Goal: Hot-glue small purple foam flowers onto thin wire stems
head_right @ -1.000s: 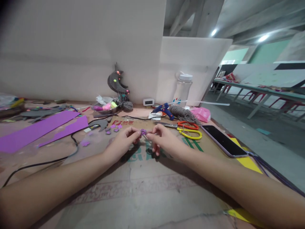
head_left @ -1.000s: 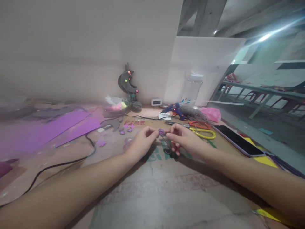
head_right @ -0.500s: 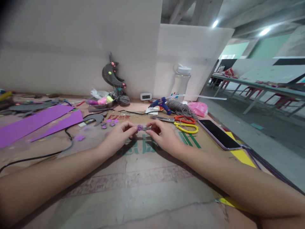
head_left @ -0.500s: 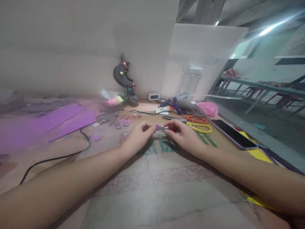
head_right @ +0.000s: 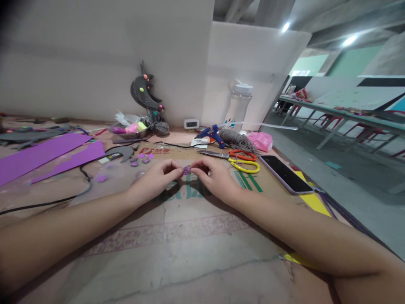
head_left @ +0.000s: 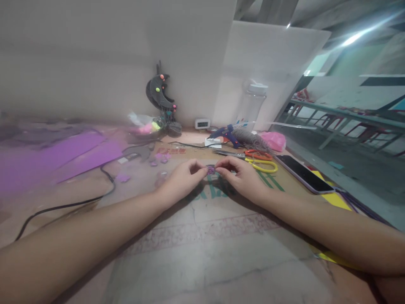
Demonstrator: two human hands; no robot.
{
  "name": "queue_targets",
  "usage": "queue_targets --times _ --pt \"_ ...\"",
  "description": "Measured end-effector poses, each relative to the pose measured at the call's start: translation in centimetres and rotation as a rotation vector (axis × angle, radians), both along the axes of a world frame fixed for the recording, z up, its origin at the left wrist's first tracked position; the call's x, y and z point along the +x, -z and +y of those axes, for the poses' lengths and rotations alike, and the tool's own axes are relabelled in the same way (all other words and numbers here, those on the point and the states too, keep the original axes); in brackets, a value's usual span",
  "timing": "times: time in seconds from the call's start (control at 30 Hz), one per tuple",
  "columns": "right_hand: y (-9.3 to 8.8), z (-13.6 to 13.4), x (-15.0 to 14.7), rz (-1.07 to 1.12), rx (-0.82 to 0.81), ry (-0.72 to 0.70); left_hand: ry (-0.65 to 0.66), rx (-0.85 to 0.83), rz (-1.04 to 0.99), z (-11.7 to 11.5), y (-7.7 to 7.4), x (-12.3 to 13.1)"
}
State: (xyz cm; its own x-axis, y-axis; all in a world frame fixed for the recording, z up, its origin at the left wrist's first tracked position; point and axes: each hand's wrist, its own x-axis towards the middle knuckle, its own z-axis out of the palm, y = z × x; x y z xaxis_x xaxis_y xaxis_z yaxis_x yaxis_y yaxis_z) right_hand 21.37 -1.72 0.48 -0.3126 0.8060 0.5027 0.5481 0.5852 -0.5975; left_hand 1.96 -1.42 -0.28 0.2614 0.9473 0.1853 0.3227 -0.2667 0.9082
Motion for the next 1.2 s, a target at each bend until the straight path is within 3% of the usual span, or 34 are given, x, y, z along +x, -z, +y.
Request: queue_targets --times 0.27,0.47,1.2 --pt "0.11 0.13 0.07 -0.023 0.002 -0.077 0.015 0.015 -0.014 -0.05 -0.09 0.09" --pt "0.05 0.37 0.05 -0.072 -0.068 -0.053 -0.014 0.031 -0.022 -0.09 -0.15 0.04" --pt "-0.06 0.35 0.15 -0.150 -0.027 -0.062 0.011 -0.027 -0.037 0.02 -0.09 0.01"
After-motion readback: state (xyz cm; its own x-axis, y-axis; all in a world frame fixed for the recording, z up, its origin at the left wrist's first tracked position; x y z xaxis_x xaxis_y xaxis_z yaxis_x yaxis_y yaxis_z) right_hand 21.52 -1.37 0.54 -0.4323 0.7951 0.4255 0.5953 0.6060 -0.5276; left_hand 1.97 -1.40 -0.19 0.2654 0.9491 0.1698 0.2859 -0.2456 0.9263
